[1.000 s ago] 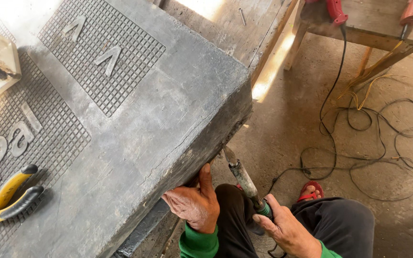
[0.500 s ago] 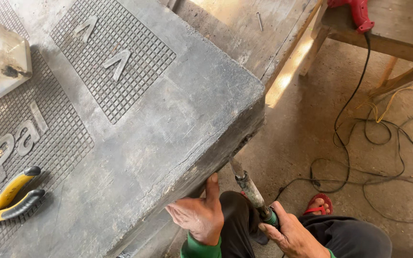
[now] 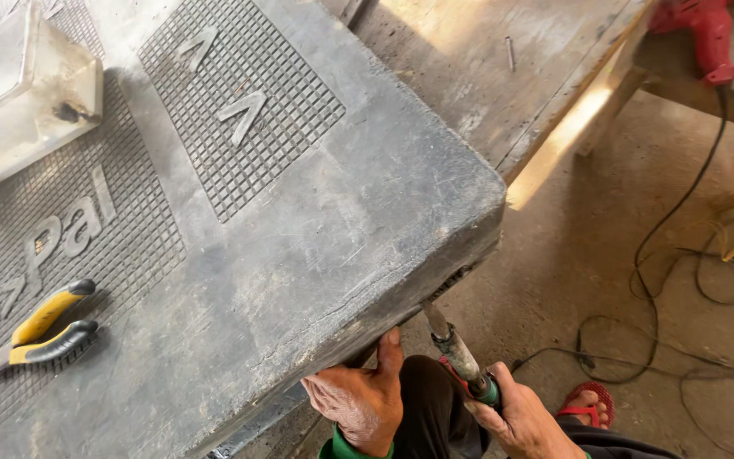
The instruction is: The person repairs the corner of a large black plastic bin by using a soldering iron to melt and fuse plastic material onto a crack, then smooths the area with the tool tip.
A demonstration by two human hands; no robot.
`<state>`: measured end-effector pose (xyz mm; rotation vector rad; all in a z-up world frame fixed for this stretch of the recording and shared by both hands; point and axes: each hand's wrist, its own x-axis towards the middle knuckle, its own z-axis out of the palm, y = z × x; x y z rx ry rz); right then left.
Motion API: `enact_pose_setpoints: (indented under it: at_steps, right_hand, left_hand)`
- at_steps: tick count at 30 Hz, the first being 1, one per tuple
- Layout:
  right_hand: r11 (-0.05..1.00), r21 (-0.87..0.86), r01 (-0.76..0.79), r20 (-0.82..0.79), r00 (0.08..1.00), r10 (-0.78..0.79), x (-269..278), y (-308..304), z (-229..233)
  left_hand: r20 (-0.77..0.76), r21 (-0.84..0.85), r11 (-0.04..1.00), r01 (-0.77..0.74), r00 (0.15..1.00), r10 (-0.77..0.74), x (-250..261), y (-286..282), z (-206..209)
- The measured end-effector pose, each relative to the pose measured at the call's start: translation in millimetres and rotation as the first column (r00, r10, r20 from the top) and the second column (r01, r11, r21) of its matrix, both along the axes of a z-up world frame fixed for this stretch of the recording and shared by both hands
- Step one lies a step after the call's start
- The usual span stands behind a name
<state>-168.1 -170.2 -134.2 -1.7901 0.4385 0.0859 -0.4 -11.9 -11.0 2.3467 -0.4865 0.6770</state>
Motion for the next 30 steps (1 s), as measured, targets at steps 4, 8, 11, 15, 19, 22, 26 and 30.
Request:
enact_pose_setpoints:
  at_steps: [4, 8, 11, 15, 19, 22, 26, 30]
  right_hand:
    - [0.998, 0.057, -0.013, -0.042, 0.999, 0.015, 3, -1, -3]
    - [0.999, 0.037, -0.009, -0.029, 1.000, 0.010, 8, -2, 3]
    - [0.999, 0.034, -0.003, -0.088, 0.996, 0.006, 9, 0, 10]
    - [1.000, 0.006, -0.003, -0.092, 0.996, 0.004, 13, -2, 17]
    - [1.000, -0.013, 0.000, -0.070, 0.998, 0.000, 13, -1, 17]
    - [0.999, -0.035, 0.003, -0.055, 0.998, -0.005, 11, 0, 11]
    - [0.999, 0.009, 0.049, 0.023, 0.999, -0.049, -5, 6, -10]
    - [0.975, 0.127, 0.181, 0.141, 0.970, -0.198, -34, 25, -40]
  left_hand:
    - [0.124, 0.019, 1.000, 0.015, 0.992, -0.017, 1, -1, -2]
    - [0.094, 0.030, 0.999, 0.034, 0.995, -0.037, 2, 3, -13]
    - [0.022, 0.005, 1.000, 0.021, 1.000, -0.021, -2, 6, -13]
    - [0.063, -0.005, 1.000, 0.019, 0.998, -0.019, 0, -1, -3]
    - [0.034, -0.015, 1.000, 0.014, 0.999, -0.013, 0, -2, 0]
    - [0.044, 0.011, 1.000, -0.012, 0.999, 0.012, 1, -4, 1]
    - [0.161, 0.034, 0.999, 0.014, 0.987, -0.019, 2, -4, 0]
    - [0.178, 0.045, 0.998, 0.043, 0.983, -0.050, 4, 4, -14]
